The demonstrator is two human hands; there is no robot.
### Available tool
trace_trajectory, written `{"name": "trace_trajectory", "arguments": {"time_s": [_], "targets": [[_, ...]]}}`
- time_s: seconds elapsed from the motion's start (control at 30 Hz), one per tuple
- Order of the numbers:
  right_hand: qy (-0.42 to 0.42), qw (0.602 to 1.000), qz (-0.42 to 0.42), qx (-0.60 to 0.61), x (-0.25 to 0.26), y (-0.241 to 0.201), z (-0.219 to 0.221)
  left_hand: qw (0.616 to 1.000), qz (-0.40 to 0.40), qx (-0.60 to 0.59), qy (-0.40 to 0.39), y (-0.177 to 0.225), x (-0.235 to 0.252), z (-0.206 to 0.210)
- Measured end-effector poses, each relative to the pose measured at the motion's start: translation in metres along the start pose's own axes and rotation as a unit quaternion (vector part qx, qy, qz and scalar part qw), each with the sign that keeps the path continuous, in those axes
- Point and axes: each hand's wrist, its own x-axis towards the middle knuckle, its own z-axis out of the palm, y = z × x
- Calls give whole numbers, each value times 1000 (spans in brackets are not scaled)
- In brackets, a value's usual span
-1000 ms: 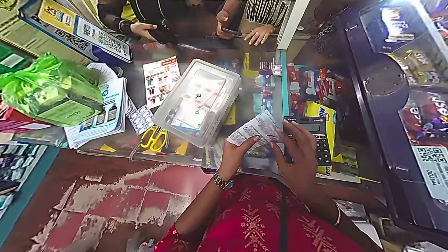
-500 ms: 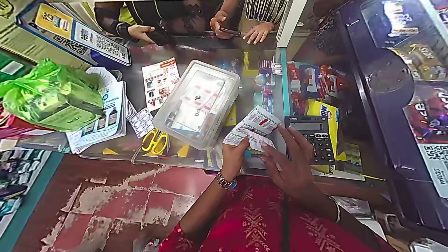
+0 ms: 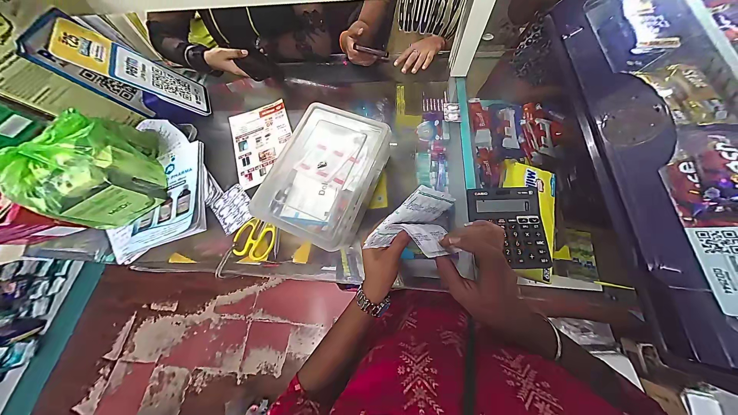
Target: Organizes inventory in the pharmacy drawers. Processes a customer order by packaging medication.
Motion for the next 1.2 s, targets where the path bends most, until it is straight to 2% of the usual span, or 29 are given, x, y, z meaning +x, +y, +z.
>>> {"name": "trace_trajectory", "arguments": {"time_s": [0.23,0.43,0.77,0.93,1.13,1.2], "targets": [[-44,998,48,-23,6,-2,0,996,46,69,-22,1,-3,-4],[3,998,66,0,4,-2,1,994,71,72,-32,-2,-1,-7],[-11,998,41,-53,1,-4,3,992,94,77,-37,-5,-1,-9],[39,998,29,-41,-1,-2,6,993,90,71,-39,-5,-1,-7],[26,997,62,-23,2,-3,2,985,120,84,-88,-3,-2,-8],[-1,998,52,-24,2,0,0,979,139,100,-113,-2,0,-9]]}}
